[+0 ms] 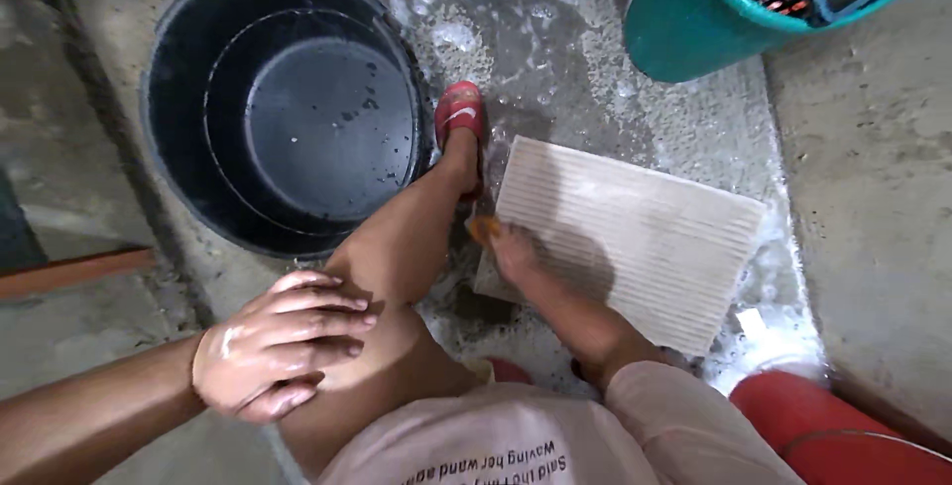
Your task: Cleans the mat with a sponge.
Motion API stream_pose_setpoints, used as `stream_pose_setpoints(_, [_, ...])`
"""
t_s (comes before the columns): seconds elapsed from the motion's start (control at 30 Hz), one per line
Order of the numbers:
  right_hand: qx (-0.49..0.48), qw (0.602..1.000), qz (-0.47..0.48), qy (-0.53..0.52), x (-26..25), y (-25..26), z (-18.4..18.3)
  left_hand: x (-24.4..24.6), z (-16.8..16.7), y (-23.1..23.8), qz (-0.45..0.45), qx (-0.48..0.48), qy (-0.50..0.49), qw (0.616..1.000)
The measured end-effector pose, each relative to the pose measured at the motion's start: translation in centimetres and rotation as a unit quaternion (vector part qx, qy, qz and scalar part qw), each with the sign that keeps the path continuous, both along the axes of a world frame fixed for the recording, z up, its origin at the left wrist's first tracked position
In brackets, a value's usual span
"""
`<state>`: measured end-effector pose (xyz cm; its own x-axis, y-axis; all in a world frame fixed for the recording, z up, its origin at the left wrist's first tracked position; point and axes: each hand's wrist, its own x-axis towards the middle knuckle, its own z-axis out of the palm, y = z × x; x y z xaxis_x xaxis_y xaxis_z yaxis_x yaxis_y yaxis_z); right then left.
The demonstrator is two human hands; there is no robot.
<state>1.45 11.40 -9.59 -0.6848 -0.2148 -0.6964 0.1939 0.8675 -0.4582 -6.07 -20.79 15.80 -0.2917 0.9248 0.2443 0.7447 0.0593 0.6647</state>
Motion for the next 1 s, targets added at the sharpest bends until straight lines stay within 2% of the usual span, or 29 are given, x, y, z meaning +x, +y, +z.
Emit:
stream_pose_setpoints(0.03, [-0.034, 0.999, 0.023, -0.033, 4.1, -1.4, 0.4, 0.0, 0.1, 0.1, -0.003, -0.004, 0.003, 1.000])
stream_pose_setpoints(0.1, [-0.085, 0.987, 0.113, -0.072, 9.0, -3.0, 1.5, -0.2, 0.1, 0.3, -0.008, -0.004, 0.007, 1.000])
stream_pose_setpoints(0.13, [-0.097, 0.982, 0.141, -0.078, 9.7, -3.0, 1.7, -0.2, 0.1, 0.4, -0.007, -0.002, 0.007, 1.000])
stream_pose_setpoints(0.2, [-0.095, 0.986, 0.118, -0.063, 8.5, -0.7, 2.5, 0.0, 0.1, 0.4, -0.011, -0.002, 0.007, 1.000])
stream_pose_setpoints(0.3, [0.022, 0.999, -0.025, 0.042, 3.2, 8.2, 3.2, -0.1, -0.1, 0.2, -0.013, 0.002, 0.013, 1.000])
stream_pose_setpoints(0.37, [0.156, 0.964, -0.168, 0.137, 1.0, 16.0, 1.8, -0.1, -0.2, -0.2, -0.008, 0.001, 0.018, 1.000])
stream_pose_setpoints(0.43, [0.248, 0.910, -0.311, 0.119, -0.2, 21.8, 1.7, -0.1, -0.4, -0.4, -0.006, 0.000, 0.024, 1.000])
stream_pose_setpoints(0.5, [0.269, 0.893, -0.352, 0.079, 1.0, 22.5, 0.9, -0.2, -0.2, -0.3, -0.009, -0.003, 0.028, 1.000])
stream_pose_setpoints(0.53, [0.251, 0.904, -0.334, 0.090, 2.7, 20.4, 0.1, -0.3, -0.2, -0.3, -0.011, -0.004, 0.027, 1.000])
stream_pose_setpoints(0.6, [0.162, 0.949, -0.254, 0.094, 7.2, 12.8, -0.5, -0.4, -0.1, -0.1, -0.015, -0.009, 0.022, 1.000])
stream_pose_setpoints(0.67, [0.050, 0.990, -0.127, 0.037, 11.9, 5.0, -0.5, -0.6, 0.0, 0.3, -0.022, -0.013, 0.018, 1.000])
stream_pose_setpoints(0.7, [0.015, 0.998, -0.060, 0.022, 13.5, 2.4, -0.6, -0.7, 0.1, 0.5, -0.026, -0.016, 0.018, 0.999])
stream_pose_setpoints(0.77, [-0.032, 0.998, 0.044, 0.018, 14.4, 0.6, -0.5, -0.7, 0.2, 0.8, -0.033, -0.022, 0.018, 0.999])
stream_pose_setpoints(0.83, [-0.054, 0.995, 0.080, 0.023, 13.0, 2.8, 0.7, -0.8, 0.4, 1.0, -0.041, -0.032, 0.019, 0.998])
stream_pose_setpoints(0.87, [-0.046, 0.997, 0.044, 0.037, 11.7, 5.5, 1.5, -0.9, 0.4, 1.1, -0.042, -0.034, 0.022, 0.998])
stream_pose_setpoints(0.93, [0.017, 0.987, -0.130, 0.089, 10.4, 12.4, 2.3, -0.7, 0.3, 0.9, -0.036, -0.032, 0.024, 0.999])
stream_pose_setpoints(1.0, [0.156, 0.919, -0.342, 0.114, 10.2, 20.4, 1.7, -0.5, 0.3, 0.6, -0.025, -0.031, 0.026, 0.999])
